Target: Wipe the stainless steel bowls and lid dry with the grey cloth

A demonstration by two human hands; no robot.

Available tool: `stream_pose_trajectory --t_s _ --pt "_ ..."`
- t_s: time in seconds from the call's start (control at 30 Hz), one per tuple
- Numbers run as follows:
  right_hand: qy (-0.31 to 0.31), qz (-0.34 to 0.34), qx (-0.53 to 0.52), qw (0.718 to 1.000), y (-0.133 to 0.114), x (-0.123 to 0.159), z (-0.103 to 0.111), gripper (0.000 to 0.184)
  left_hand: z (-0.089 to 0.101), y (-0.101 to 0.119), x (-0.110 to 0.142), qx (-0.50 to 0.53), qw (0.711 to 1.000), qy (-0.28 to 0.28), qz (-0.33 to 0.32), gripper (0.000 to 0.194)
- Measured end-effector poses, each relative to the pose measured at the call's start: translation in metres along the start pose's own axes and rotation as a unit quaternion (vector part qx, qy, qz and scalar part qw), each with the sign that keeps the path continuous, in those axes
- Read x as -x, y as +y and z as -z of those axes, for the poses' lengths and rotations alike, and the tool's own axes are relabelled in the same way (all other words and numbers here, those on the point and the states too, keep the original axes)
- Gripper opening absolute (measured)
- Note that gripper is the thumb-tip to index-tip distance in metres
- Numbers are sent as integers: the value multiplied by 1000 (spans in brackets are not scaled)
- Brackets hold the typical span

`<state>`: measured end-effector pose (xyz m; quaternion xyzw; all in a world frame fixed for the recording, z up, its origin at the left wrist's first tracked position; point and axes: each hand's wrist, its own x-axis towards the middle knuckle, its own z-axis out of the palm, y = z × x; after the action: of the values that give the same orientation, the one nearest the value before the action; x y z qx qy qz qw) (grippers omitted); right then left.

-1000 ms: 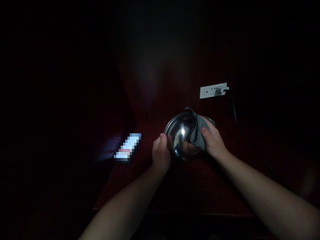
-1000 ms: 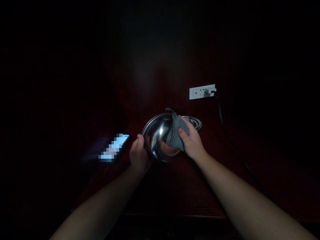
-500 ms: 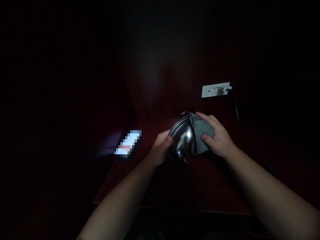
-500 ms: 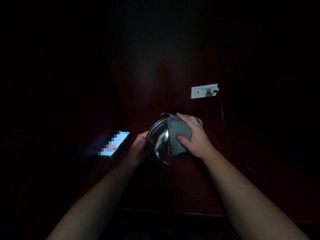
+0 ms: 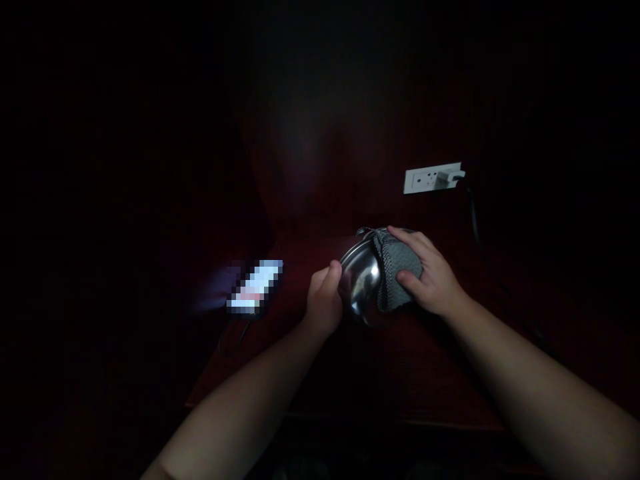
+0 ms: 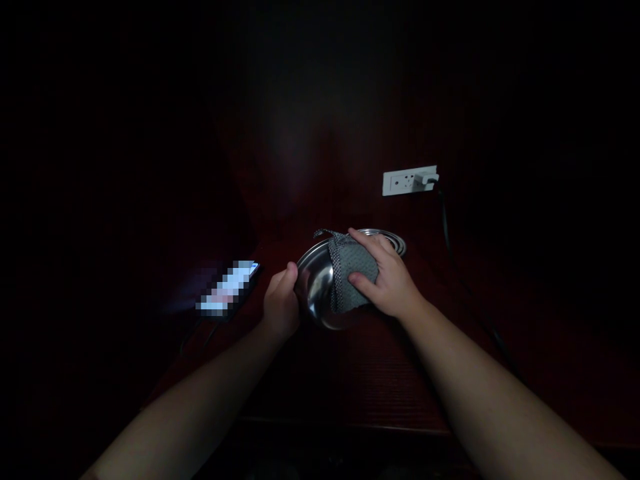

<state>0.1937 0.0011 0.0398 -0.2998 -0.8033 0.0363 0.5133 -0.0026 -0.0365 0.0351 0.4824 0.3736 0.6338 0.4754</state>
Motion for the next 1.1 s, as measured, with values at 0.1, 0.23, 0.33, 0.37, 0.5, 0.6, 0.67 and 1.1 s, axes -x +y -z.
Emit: stream_pose_trajectory --t_s 0.1,0.23,0.33,0.37,0.5,0.6,0.67,1.1 --pt "5 -6 -3 1000 2 1 -2 68 0 -4 1 8 1000 5 0 46" --pt "25 -15 -23 999 2 2 -5 70 -1 -6 3 19 999 29 -6 46" --pt "43 -24 -33 998 2 3 -7 71 -1 -5 5 20 998 51 -12 46" --pt "47 -26 -34 998 2 3 -8 71 -2 -5 6 23 998 55 -14 46" --pt "56 -27 -33 998 6 5 -11 68 -2 -7 6 35 998 52 -19 46" --pt "58 -40 -13 997 9 7 -13 65 -1 -8 6 24 998 48 -26 45" --pt "59 -46 10 997 10 8 -14 64 -2 -7 6 12 998 51 -24 44" --pt "139 -19 68 988 -8 4 -13 34 -5 -6 11 10 997 68 -23 45"
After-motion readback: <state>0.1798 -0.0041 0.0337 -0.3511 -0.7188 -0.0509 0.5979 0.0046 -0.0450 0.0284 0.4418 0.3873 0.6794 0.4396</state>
